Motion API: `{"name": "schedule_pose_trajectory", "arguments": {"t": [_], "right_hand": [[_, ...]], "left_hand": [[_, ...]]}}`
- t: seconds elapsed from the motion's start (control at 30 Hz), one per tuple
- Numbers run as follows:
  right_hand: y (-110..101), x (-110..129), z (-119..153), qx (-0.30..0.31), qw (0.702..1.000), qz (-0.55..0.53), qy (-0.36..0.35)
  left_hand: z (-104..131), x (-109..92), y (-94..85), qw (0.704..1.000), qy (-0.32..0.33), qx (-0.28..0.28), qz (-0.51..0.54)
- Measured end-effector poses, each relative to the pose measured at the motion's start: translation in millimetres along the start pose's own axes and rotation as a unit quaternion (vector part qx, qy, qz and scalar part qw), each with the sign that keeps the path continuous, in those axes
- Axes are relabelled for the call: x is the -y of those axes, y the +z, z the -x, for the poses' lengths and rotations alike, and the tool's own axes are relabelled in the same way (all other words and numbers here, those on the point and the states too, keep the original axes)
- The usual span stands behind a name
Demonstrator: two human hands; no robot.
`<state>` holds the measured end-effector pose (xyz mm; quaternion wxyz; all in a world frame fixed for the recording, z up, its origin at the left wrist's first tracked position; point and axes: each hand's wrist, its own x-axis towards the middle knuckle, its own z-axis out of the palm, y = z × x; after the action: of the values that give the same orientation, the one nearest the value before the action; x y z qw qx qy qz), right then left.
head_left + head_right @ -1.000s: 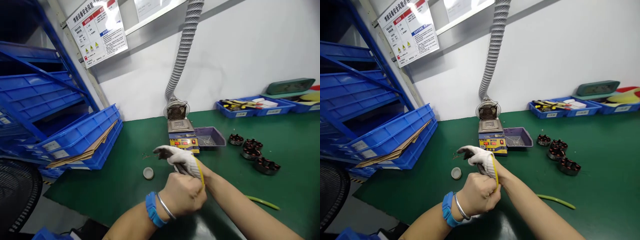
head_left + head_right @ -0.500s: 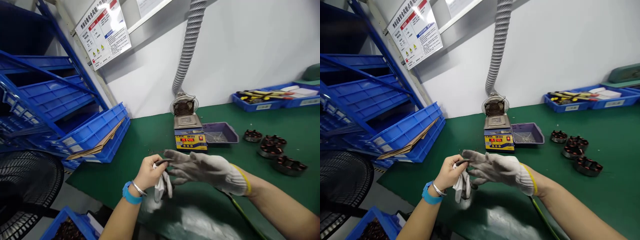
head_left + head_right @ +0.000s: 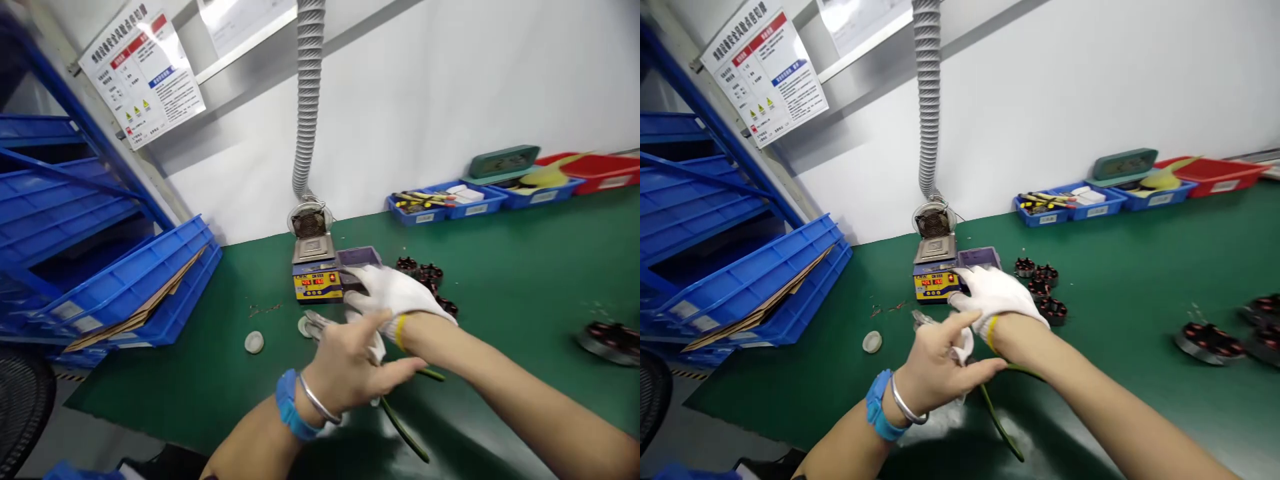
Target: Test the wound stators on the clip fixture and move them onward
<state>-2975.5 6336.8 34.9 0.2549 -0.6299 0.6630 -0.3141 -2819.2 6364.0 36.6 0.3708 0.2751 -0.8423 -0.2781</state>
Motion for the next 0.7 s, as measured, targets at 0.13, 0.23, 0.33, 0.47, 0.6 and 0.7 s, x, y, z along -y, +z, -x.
{"name": "schedule_pose_trajectory", "arguments": {"t": [0.13, 0.23, 0.33, 0.47, 0.6, 0.7], "right_hand": [[-21, 4, 4, -0.092, 0.948, 0.305, 0.017], [-34, 9, 10, -0.122, 0.898, 0.422, 0.022], [-35, 9, 11, -0.120, 0.893, 0.432, 0.047], [-34, 0, 6, -0.090, 0.907, 0.412, 0.029], [-37, -4, 1, -0.072, 0.907, 0.413, -0.030], [-32, -5, -4, -0.043, 0.954, 0.295, 0.019]], "left_hand": [[-19, -7, 25.4, 0.996, 0.003, 0.024, -0.088], [-35, 1, 31.2, 0.993, -0.027, 0.041, -0.110], [-47, 8, 33.8, 0.988, -0.040, 0.084, -0.120], [-55, 5, 31.2, 0.985, -0.033, 0.161, -0.056], [-57, -5, 20.3, 0.972, -0.018, 0.229, 0.042], [-59, -8, 15.6, 0.972, -0.050, 0.208, 0.094]]}}
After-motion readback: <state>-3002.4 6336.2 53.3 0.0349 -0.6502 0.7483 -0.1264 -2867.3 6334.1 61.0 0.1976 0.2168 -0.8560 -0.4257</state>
